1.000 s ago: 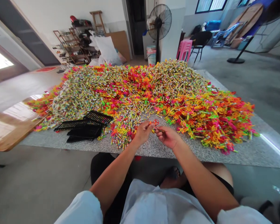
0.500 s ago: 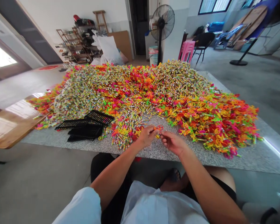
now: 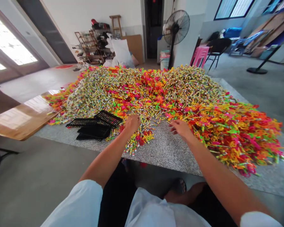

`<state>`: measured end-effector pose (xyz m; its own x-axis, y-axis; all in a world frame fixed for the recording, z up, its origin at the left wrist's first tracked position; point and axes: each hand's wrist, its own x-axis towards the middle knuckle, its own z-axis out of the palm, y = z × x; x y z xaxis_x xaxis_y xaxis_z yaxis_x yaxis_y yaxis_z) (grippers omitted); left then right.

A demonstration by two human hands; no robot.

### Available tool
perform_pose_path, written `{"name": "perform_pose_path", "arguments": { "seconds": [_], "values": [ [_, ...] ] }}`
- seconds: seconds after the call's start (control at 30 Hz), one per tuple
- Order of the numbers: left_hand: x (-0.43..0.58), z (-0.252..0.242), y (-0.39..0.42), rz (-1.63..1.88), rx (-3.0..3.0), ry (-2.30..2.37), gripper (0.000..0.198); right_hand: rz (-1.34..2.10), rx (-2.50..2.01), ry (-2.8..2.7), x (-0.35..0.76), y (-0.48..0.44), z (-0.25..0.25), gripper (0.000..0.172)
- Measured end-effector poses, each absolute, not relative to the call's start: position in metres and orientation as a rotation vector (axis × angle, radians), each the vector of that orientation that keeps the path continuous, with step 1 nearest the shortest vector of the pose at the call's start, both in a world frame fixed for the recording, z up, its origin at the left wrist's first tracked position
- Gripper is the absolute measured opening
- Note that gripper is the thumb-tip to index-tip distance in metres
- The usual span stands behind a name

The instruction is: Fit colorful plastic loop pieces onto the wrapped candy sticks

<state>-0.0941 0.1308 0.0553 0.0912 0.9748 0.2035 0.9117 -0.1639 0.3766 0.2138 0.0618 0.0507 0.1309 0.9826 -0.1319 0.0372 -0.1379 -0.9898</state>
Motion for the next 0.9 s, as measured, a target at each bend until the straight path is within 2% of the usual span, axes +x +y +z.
{"name": "perform_pose_path", "arguments": {
  "seconds": [0.03,0.17,0.33,0.53,0.73,0.9],
  "values": [
    [-0.092,0.050,0.121,0.597,2.224,1.874,0.021,1.159,-1.501,-1.268,0.193,0.068,0.037,0.018],
    [-0.085,0.029,0.081,0.549,2.317,1.623,0.026,0.668,-1.668,-1.917,0.130,0.096,0.004,0.021],
    [-0.078,0.017,0.060,0.468,2.400,1.501,0.039,0.600,-1.732,-2.003,0.109,0.112,-0.006,0.019],
    [-0.070,0.017,0.073,0.450,2.346,1.395,0.026,0.584,-1.802,-1.956,0.133,0.101,-0.013,0.015],
    [-0.061,0.016,0.077,0.375,2.460,1.307,0.026,0.664,-1.754,-1.730,0.148,0.063,-0.025,0.019],
    [-0.046,0.018,0.065,0.250,2.700,1.281,0.041,1.180,-1.501,-1.175,0.147,0.038,-0.031,0.021]
  ]
}}
